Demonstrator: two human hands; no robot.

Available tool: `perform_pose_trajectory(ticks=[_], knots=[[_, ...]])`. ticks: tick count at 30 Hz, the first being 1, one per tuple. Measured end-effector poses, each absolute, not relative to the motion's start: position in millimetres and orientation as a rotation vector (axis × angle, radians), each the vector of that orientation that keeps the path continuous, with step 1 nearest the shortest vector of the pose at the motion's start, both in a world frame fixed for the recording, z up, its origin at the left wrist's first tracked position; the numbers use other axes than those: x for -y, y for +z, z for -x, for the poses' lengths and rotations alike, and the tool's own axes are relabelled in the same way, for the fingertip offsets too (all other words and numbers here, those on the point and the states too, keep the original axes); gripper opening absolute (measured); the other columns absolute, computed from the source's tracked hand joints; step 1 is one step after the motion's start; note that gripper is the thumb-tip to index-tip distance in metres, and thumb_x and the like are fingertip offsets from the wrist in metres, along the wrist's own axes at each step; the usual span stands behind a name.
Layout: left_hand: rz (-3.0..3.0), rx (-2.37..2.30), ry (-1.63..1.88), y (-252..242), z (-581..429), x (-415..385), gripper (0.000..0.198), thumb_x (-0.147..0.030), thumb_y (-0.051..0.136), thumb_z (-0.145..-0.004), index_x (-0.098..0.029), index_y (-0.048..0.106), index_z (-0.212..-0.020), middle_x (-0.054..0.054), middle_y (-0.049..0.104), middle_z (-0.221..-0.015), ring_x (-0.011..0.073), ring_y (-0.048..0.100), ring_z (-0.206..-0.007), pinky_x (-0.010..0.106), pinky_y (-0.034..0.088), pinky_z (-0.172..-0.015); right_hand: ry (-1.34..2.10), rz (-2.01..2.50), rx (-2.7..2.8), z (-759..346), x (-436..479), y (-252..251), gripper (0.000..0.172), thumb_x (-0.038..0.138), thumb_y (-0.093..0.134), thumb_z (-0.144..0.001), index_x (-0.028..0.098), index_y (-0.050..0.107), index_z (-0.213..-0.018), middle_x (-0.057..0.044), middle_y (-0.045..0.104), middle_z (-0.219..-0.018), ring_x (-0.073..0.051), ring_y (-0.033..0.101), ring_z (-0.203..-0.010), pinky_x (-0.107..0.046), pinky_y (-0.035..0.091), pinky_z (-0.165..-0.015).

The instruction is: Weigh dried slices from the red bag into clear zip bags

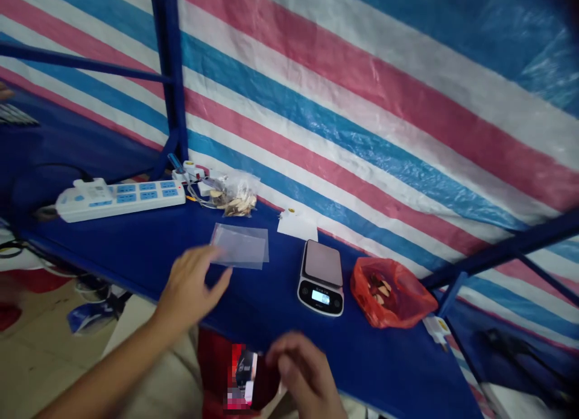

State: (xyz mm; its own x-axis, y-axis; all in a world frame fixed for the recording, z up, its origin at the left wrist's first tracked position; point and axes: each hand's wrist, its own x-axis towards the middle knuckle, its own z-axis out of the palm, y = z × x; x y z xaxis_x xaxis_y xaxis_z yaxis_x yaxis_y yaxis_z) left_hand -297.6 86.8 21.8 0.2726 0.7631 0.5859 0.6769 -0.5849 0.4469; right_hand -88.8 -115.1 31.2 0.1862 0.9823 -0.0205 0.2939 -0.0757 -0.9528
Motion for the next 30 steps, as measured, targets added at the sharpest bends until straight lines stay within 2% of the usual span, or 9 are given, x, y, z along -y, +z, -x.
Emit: perform_pose_trajectory(ticks=[3,7,11,14,17,20,23,26,30], knots=[[-2.477,-1.709,0.792,48.7,272.1,-145.6,0.054,-0.049,0.051,-0.090,-0.014,0.056,-0.130,0.019,0.068,-0.120,0.0393,0.057,-0.116,0.054,0.042,-0.096,1.018,1.319,1.091,96.6,92.9,52.5,0.034,0.054,0.062,-0.093,0.022,0.070,-0.101,-0.009,0.071,-0.093,-0.019,0.064,-0.088,-0.032,0.050,-0.083],[-2.479,-1.803,0.446,48.5,270.6,-173.8,0.044,-0.040,0.044,-0.093,-0.014,0.057,-0.126,0.016,0.073,-0.100,0.0385,0.059,-0.107,0.055,0.037,-0.093,1.129,1.162,0.978,95.2,91.7,51.1,0.037,0.056,0.068,-0.089,0.019,0.069,-0.091,-0.007,0.069,-0.076,-0.015,0.058,-0.068,-0.027,0.046,-0.065],[-2.421,-1.585,0.579,49.9,273.2,-167.4,0.041,-0.041,0.043,-0.094,-0.017,0.058,-0.125,0.011,0.073,-0.096,0.0319,0.063,-0.099,0.049,0.038,-0.092,1.128,1.194,0.871,79.0,112.7,33.3,0.037,0.056,0.066,-0.089,0.020,0.067,-0.088,-0.005,0.068,-0.072,-0.016,0.060,-0.067,-0.027,0.048,-0.065],[-2.446,-1.190,0.761,83.0,262.2,-149.6,0.040,-0.045,0.051,-0.092,-0.021,0.059,-0.123,0.006,0.072,-0.097,0.0259,0.064,-0.098,0.042,0.041,-0.094,1.079,1.293,0.828,67.1,124.5,32.4,0.033,0.053,0.066,-0.091,0.020,0.066,-0.089,-0.004,0.066,-0.073,-0.016,0.060,-0.067,-0.026,0.048,-0.065],[-2.515,-0.693,0.757,131.7,232.6,-121.2,0.033,-0.043,0.057,-0.092,-0.027,0.062,-0.119,0.000,0.070,-0.096,0.0213,0.064,-0.097,0.041,0.040,-0.101,0.714,1.354,0.758,62.0,130.2,45.5,0.029,0.047,0.063,-0.094,0.020,0.064,-0.085,-0.001,0.062,-0.069,-0.013,0.057,-0.063,-0.023,0.046,-0.061],[-2.444,-0.188,0.461,160.9,183.1,-88.6,0.028,-0.033,0.064,-0.090,-0.028,0.063,-0.117,-0.002,0.071,-0.094,0.0178,0.065,-0.094,0.039,0.040,-0.102,0.051,1.441,0.646,57.2,140.0,64.8,0.017,0.036,0.064,-0.094,0.020,0.063,-0.089,-0.002,0.063,-0.078,-0.014,0.060,-0.072,-0.023,0.049,-0.067],[-2.327,0.269,0.121,148.9,123.4,-56.6,0.037,-0.024,0.068,-0.087,-0.023,0.059,-0.123,0.001,0.072,-0.093,0.0160,0.065,-0.084,0.037,0.046,-0.095,-0.348,1.603,0.679,41.4,161.7,75.4,0.015,0.029,0.067,-0.091,0.019,0.064,-0.101,-0.008,0.068,-0.097,-0.019,0.066,-0.090,-0.030,0.052,-0.082],[-2.039,0.456,-0.225,107.4,71.1,-27.4,0.059,-0.018,0.079,-0.075,-0.022,0.052,-0.127,-0.002,0.068,-0.086,0.0149,0.066,-0.075,0.028,0.050,-0.073,-0.266,1.808,0.924,21.0,190.3,64.3,0.025,0.027,0.063,-0.090,0.017,0.064,-0.113,-0.012,0.071,-0.107,-0.024,0.070,-0.098,-0.032,0.054,-0.083],[-1.760,0.474,-0.363,47.1,28.9,5.9,0.083,-0.025,0.096,-0.050,-0.025,0.049,-0.118,-0.005,0.067,-0.077,0.0204,0.071,-0.077,0.033,0.055,-0.072,-0.167,1.967,0.947,16.7,223.6,28.5,0.035,0.020,0.051,-0.091,0.016,0.057,-0.125,-0.012,0.074,-0.106,-0.023,0.073,-0.094,-0.032,0.055,-0.080]])
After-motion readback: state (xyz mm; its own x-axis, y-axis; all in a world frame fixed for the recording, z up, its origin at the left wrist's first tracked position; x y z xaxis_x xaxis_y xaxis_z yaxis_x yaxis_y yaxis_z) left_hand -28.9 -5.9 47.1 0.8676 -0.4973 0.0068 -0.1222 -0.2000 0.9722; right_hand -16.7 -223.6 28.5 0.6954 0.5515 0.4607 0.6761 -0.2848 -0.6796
